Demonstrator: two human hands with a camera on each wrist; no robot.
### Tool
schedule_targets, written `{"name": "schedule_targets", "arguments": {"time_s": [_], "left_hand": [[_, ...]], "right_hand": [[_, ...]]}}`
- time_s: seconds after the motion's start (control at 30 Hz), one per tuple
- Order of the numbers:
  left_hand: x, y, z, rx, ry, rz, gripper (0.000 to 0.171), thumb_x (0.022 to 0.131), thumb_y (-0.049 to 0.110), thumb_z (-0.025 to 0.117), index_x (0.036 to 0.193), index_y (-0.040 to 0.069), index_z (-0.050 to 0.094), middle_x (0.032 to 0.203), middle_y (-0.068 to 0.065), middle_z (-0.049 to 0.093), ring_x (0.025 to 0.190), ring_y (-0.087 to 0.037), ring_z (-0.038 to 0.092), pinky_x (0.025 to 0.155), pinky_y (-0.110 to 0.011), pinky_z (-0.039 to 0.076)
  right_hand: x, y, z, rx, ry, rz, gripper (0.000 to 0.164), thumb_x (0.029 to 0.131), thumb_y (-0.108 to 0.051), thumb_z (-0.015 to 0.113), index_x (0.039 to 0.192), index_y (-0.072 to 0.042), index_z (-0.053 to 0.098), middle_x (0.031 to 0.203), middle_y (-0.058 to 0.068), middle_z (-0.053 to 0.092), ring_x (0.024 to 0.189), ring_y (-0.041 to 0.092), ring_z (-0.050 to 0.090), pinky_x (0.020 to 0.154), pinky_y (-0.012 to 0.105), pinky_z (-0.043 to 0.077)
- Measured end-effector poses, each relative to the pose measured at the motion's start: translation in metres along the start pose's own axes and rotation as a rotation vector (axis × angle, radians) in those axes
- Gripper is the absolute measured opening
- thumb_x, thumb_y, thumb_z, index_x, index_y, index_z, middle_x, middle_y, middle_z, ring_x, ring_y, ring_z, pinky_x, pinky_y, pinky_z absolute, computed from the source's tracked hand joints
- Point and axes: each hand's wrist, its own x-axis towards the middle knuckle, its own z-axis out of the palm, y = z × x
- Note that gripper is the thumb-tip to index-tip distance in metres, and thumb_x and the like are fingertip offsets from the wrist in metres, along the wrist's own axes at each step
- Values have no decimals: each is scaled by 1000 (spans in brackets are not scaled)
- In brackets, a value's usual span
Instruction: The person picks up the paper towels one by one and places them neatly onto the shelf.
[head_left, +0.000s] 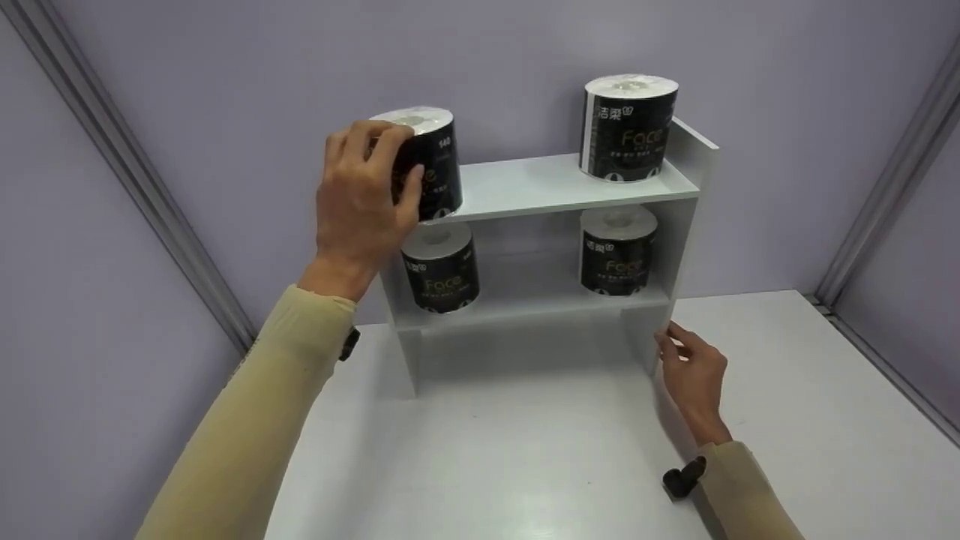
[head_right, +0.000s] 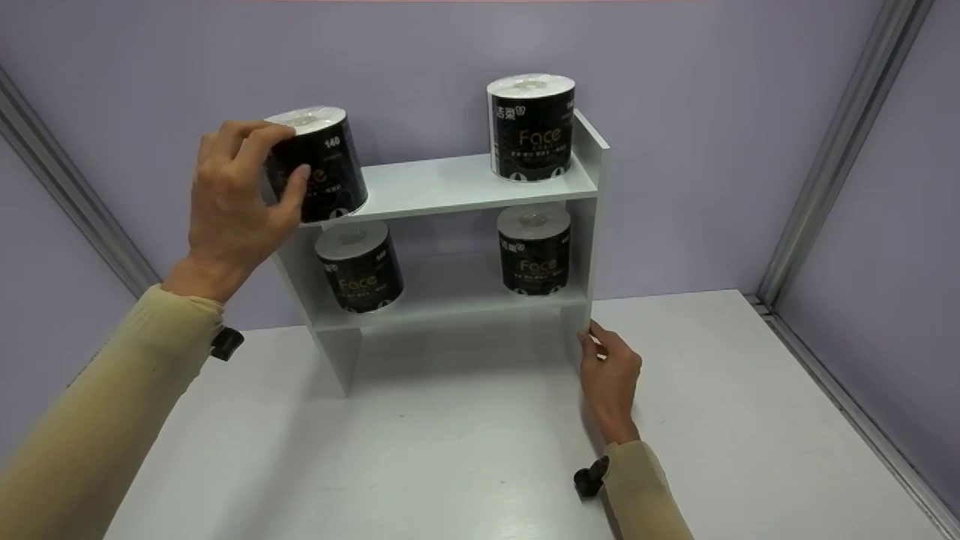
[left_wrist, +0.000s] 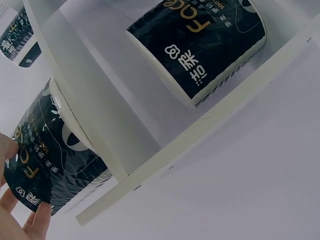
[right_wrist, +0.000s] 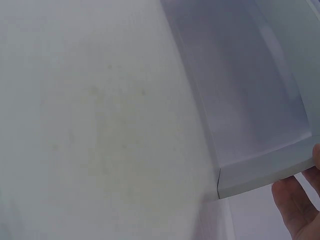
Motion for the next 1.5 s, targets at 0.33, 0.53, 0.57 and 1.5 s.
{"name": "schedule_targets", "arguments": {"time_s": [0.33,0.53,0.57,1.5], "left_hand": [[3,-15,0,-93,-6,18,35,99,25,77,130,9,69,130,-15,66,121,-38,54,108,-50,52],[3,-24,0,-110,-6,46,37,101,31,77,130,10,70,131,-13,66,121,-35,54,106,-47,53],[2,-24,1,-107,-6,51,37,101,31,76,131,10,70,131,-13,66,121,-35,54,106,-47,54],[10,-28,11,-86,-12,2,36,101,30,77,131,12,70,131,-11,66,123,-35,55,110,-49,53]], "right_hand": [[-1,-7,-1,7,3,13,26,101,-2,72,126,5,76,115,25,78,80,0,71,67,2,55],[0,-7,0,-2,12,-3,25,101,-3,72,125,4,76,113,24,79,83,22,78,66,2,55],[0,-6,0,-3,12,-5,25,101,-3,73,125,4,77,113,24,79,82,20,78,66,2,55],[-2,-4,1,4,0,3,27,101,-1,71,127,6,74,117,25,77,80,-18,61,66,1,54]]}}
